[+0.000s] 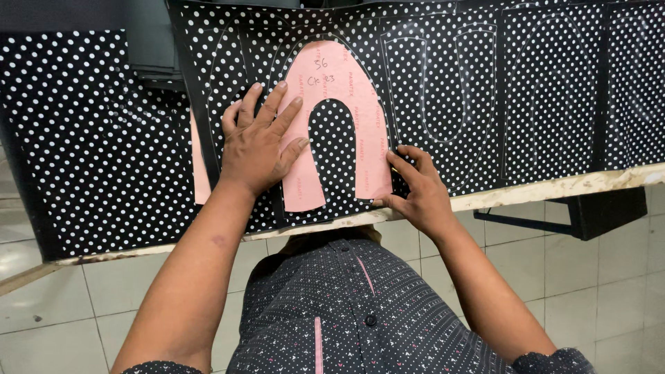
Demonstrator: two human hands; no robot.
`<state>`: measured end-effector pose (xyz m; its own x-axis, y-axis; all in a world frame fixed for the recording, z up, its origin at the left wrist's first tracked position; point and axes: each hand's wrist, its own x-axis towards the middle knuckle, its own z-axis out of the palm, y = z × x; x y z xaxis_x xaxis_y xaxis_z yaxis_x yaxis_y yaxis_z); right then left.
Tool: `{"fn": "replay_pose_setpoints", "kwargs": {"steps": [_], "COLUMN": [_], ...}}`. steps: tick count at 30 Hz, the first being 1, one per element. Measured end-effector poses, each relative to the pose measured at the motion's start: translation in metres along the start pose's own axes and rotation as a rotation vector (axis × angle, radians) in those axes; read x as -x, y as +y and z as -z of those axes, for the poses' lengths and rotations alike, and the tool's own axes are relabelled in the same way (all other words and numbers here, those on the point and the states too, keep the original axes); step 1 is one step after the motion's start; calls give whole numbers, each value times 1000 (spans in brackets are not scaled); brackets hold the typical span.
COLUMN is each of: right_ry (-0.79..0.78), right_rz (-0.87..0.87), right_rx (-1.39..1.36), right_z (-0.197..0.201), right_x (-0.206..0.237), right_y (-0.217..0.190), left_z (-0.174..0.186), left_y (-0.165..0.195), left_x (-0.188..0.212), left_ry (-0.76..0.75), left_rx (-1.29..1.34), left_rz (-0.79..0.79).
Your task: The person places pink paper templates onto black polka-dotted fabric and traces their outlines with a white marking tool. They reposition the templates multiple times to mark several sections of the fabric.
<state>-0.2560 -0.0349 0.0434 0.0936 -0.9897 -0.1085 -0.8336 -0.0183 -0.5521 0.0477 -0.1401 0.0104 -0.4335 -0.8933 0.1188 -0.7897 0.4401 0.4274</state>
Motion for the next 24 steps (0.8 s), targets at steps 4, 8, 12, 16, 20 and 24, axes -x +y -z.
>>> {"fn": "replay_pose_setpoints", "kwargs": {"steps": [4,8,12,16,20,24], "right_ry": [4,2,-16,-10,-16,-10], "right_rz": [-2,-5,-39,-26,-38,-32], "right_rx": [-6,10,29,36,18,4], "right_z": [0,1,1,1,1,1], "right_x": [-1,-1,-1,-1,-2,-1], "right_y": [-1,-3,-4,-3,-2,-2], "left_z": [-3,-6,-7,-5,1,12], "left_y": [-1,-1,-3,-2,-1,-4], "left_x": [0,0,1,1,0,-3], "left_ry": [5,20,26,15,-42,-179], "left_rx": [1,-40,-51,-8,25,91], "left_rz": [9,-10,-22,-18,10,20]}}
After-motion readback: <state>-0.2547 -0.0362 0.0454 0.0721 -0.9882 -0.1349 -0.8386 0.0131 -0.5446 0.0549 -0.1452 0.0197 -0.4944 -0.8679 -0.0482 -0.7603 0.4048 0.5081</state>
